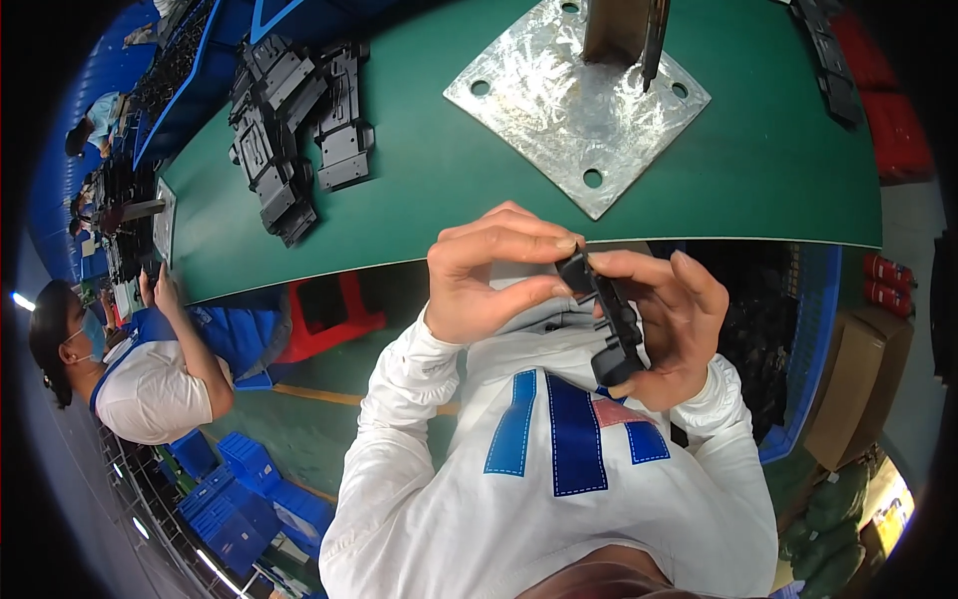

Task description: The person is at a workbench in a factory, assembling the chassis of toy trucks using an electric screwdriver.

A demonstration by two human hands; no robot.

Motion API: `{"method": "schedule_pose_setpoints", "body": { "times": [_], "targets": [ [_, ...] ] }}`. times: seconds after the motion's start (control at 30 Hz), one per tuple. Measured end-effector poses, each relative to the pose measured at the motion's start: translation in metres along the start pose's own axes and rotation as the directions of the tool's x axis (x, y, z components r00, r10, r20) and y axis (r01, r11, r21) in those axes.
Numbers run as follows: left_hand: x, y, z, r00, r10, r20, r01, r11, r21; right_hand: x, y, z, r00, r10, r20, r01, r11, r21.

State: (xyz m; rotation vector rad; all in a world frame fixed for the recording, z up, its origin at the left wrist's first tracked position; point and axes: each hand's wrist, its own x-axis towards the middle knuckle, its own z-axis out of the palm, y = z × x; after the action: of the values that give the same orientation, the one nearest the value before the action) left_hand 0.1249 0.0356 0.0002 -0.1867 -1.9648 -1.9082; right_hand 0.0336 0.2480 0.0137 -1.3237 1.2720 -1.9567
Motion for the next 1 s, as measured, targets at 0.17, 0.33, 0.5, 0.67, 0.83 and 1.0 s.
{"method": "schedule_pose_setpoints", "body": {
  "times": [0.17, 0.33, 0.5, 0.67, 0.83, 1.0],
  "targets": [
    [-0.009, -0.003, -0.004, 0.990, -0.135, -0.049, 0.122, 0.969, -0.214, 0.005, 0.006, 0.002, 0.999, 0.032, 0.018, -0.027, 0.975, -0.223],
    [-0.014, 0.008, 0.002, 0.967, -0.255, 0.001, 0.249, 0.945, -0.213, 0.014, 0.001, 0.006, 0.998, 0.028, -0.049, -0.042, 0.951, -0.305],
    [-0.020, 0.012, 0.003, 0.936, -0.344, -0.074, 0.321, 0.920, -0.225, 0.019, -0.008, 0.010, 0.996, 0.073, -0.055, -0.088, 0.932, -0.351],
    [-0.025, 0.012, 0.000, 0.922, -0.379, -0.081, 0.354, 0.909, -0.219, 0.023, -0.014, 0.011, 0.993, 0.113, -0.034, -0.118, 0.917, -0.382],
    [-0.020, 0.016, 0.003, 0.888, -0.445, -0.118, 0.417, 0.886, -0.203, 0.025, -0.014, 0.011, 0.986, 0.157, -0.058, -0.167, 0.922, -0.349],
    [-0.021, 0.011, -0.002, 0.898, -0.429, -0.094, 0.396, 0.884, -0.247, 0.026, -0.008, 0.010, 0.979, 0.190, -0.069, -0.203, 0.929, -0.309]
  ]
}}
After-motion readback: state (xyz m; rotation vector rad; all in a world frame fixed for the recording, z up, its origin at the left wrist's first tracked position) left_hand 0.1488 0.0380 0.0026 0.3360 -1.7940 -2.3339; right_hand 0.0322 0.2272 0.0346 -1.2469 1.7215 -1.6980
